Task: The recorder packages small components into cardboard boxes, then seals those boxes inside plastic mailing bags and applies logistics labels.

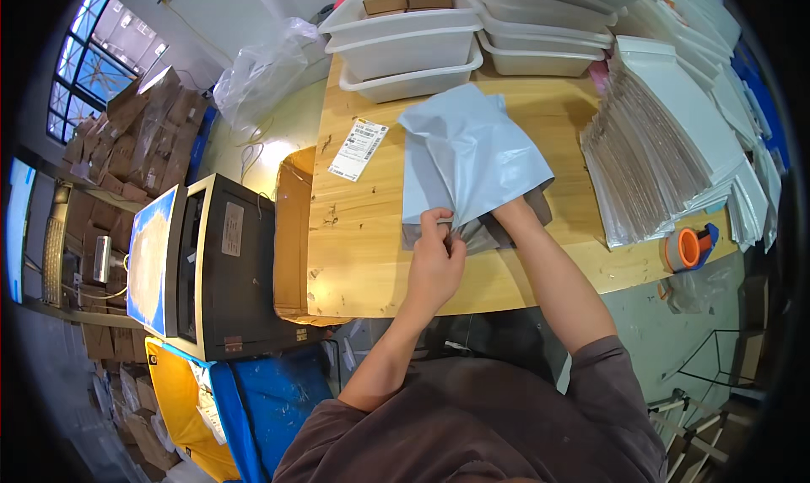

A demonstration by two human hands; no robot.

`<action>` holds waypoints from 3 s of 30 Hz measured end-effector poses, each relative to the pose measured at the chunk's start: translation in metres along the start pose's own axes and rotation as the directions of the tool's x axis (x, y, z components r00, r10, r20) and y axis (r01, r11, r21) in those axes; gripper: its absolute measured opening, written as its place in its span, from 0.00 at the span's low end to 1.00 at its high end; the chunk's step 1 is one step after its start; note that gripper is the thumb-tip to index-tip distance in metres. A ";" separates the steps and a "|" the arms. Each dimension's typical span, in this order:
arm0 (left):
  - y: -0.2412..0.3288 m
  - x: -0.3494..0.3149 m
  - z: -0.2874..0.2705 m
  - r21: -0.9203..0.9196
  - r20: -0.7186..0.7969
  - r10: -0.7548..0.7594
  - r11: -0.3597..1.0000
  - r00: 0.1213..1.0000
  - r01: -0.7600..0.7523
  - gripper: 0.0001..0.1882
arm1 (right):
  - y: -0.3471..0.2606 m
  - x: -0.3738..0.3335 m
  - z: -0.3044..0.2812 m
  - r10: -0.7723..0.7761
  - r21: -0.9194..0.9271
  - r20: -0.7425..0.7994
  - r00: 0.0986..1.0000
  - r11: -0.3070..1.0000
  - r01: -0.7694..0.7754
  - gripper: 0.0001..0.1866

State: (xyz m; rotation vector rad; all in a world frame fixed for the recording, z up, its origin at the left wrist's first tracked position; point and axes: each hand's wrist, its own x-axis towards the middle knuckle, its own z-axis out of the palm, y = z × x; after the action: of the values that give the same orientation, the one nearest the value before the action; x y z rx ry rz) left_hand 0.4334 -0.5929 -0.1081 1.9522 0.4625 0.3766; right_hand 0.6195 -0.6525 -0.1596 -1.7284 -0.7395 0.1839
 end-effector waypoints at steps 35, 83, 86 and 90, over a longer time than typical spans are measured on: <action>-0.003 0.013 -0.003 -0.031 0.029 -0.098 0.995 0.995 0.099 0.08 | -0.038 0.008 -0.008 -0.066 -0.386 -0.069 0.995 0.922 0.034 0.31; -0.015 -0.051 -0.054 -0.342 0.340 -0.087 0.916 0.936 0.209 0.06 | -0.115 -0.168 -0.007 -0.079 -0.150 -0.004 0.997 0.986 0.077 0.08; -0.013 -0.050 -0.050 -0.279 0.328 -0.057 0.948 0.943 0.154 0.06 | -0.106 -0.171 0.000 -0.003 -0.107 0.026 1.000 0.994 0.006 0.09; -0.009 -0.054 -0.053 -0.258 0.320 -0.085 0.950 0.944 0.173 0.06 | -0.097 -0.176 -0.001 0.091 -0.004 -0.002 0.996 0.996 -0.091 0.10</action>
State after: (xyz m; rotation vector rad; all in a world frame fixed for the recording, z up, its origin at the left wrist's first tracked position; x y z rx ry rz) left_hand 0.3599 -0.5734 -0.0975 1.6520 0.3137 0.0465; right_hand 0.4456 -0.7416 -0.1151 -1.7666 -0.6611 0.2436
